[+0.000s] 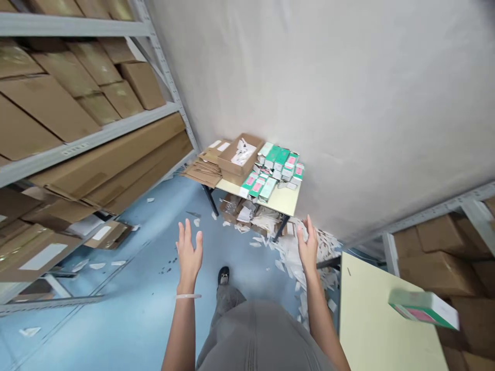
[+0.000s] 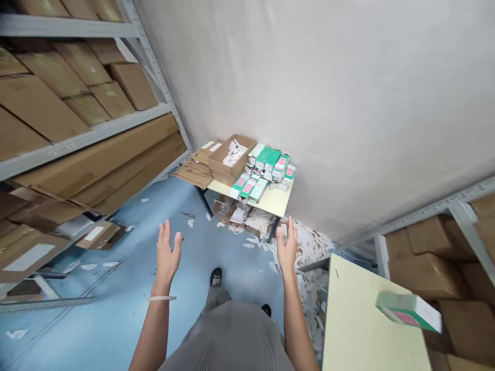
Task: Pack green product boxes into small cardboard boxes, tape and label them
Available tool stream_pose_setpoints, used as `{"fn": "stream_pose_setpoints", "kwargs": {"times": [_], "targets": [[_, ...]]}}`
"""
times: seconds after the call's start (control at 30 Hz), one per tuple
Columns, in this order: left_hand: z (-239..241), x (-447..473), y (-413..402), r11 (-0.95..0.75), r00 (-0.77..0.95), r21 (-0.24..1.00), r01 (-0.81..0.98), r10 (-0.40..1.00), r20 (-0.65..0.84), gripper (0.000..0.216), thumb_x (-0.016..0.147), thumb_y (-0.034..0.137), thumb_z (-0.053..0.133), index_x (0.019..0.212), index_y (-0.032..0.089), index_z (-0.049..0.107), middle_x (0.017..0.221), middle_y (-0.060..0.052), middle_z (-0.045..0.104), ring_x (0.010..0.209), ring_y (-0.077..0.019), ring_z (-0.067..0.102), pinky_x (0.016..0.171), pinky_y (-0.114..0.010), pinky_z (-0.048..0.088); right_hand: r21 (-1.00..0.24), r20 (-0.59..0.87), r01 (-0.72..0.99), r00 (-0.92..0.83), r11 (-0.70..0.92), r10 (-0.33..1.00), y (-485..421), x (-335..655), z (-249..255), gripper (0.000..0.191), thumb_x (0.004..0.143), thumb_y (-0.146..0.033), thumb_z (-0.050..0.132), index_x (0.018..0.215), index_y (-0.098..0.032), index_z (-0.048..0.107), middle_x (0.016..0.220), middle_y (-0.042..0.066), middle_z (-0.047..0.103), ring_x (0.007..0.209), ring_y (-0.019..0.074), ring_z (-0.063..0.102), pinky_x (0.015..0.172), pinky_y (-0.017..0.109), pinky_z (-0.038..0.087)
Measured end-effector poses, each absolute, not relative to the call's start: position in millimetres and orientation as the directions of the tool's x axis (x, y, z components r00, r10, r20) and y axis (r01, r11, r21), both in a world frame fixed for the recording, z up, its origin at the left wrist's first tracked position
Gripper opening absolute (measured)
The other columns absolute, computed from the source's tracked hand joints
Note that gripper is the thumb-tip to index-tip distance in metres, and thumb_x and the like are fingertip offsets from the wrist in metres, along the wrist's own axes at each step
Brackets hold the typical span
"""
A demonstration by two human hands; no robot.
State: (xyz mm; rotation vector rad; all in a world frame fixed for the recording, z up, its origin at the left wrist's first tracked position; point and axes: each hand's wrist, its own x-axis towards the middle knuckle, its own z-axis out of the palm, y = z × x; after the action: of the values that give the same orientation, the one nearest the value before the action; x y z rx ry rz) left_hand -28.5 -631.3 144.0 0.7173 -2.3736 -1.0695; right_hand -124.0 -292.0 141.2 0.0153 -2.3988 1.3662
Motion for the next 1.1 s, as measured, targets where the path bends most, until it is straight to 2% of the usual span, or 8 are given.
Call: {"fn": "stream_pose_setpoints", "kwargs": {"times": [0.2,0.37,0.6,0.8,0.97,1.1], "targets": [[134,-48,-756,0.555,-0.725,0.804,-0.214,-0.642,0.250,0.064,0.096,0.052,0.033,0.153,0.025,0.019,0.160,-0.009,0.016,0.148,-0.0237,0.009,0.119,-0.049,0.010,-0.872,0.339,-0.251,-0.929,0.421,0.148,-430,-180,131,0.061,0.091,-0.052,0.047,0.143,-0.020,0.041,0.132,0.015,0.057,0.122,0.0256,0.054,0.103,0.045,0.040],[126,-73,-848,0.533,-0.737,0.819,-0.212,-0.638,0.224,0.063,0.096,0.051,0.033,0.152,0.026,0.019,0.160,-0.007,0.016,0.148,-0.0217,0.009,0.120,-0.046,0.009,-0.868,0.315,-0.244,-0.944,0.433,0.101,-532,-214,130,0.060,0.091,-0.051,0.046,0.142,-0.021,0.043,0.131,0.014,0.058,0.121,0.0262,0.055,0.102,0.046,0.041],[107,-151,-920,0.471,-0.776,0.857,-0.211,-0.613,0.145,0.064,0.096,0.052,0.032,0.152,0.025,0.020,0.160,-0.006,0.017,0.148,-0.0199,0.008,0.120,-0.044,0.010,-0.820,0.334,-0.226,-0.935,0.527,0.119,-592,-271,128,0.058,0.092,-0.052,0.045,0.142,-0.022,0.044,0.130,0.013,0.060,0.119,0.0268,0.056,0.100,0.047,0.043],[98,-241,-955,0.445,-0.782,0.869,-0.216,-0.612,0.119,0.065,0.095,0.053,0.034,0.152,0.026,0.021,0.161,-0.005,0.016,0.148,-0.0208,0.010,0.120,-0.043,0.012,-0.836,0.306,-0.217,-0.947,0.504,0.100,-641,-364,117,0.060,0.093,-0.052,0.043,0.143,-0.020,0.041,0.133,0.014,0.057,0.121,0.0257,0.054,0.103,0.047,0.041],[102,-301,-998,0.443,-0.750,0.858,-0.259,-0.652,0.111,0.067,0.095,0.054,0.034,0.153,0.024,0.019,0.160,-0.006,0.018,0.147,-0.0205,0.015,0.120,-0.041,0.014,-0.854,0.274,-0.240,-0.962,0.461,0.005,-703,-447,122,0.058,0.094,-0.050,0.043,0.143,-0.019,0.041,0.132,0.013,0.057,0.121,0.0248,0.054,0.105,0.045,0.039],[90,-349,-1034,0.365,-0.725,0.878,-0.310,-0.688,0.030,0.068,0.094,0.057,0.034,0.152,0.023,0.022,0.158,-0.008,0.025,0.144,-0.0212,0.026,0.118,-0.039,0.020,-0.846,0.244,-0.290,-0.957,0.447,-0.159,-757,-496,133,0.056,0.095,-0.046,0.042,0.145,-0.021,0.038,0.135,0.012,0.055,0.124,0.0244,0.052,0.106,0.043,0.038]]}}
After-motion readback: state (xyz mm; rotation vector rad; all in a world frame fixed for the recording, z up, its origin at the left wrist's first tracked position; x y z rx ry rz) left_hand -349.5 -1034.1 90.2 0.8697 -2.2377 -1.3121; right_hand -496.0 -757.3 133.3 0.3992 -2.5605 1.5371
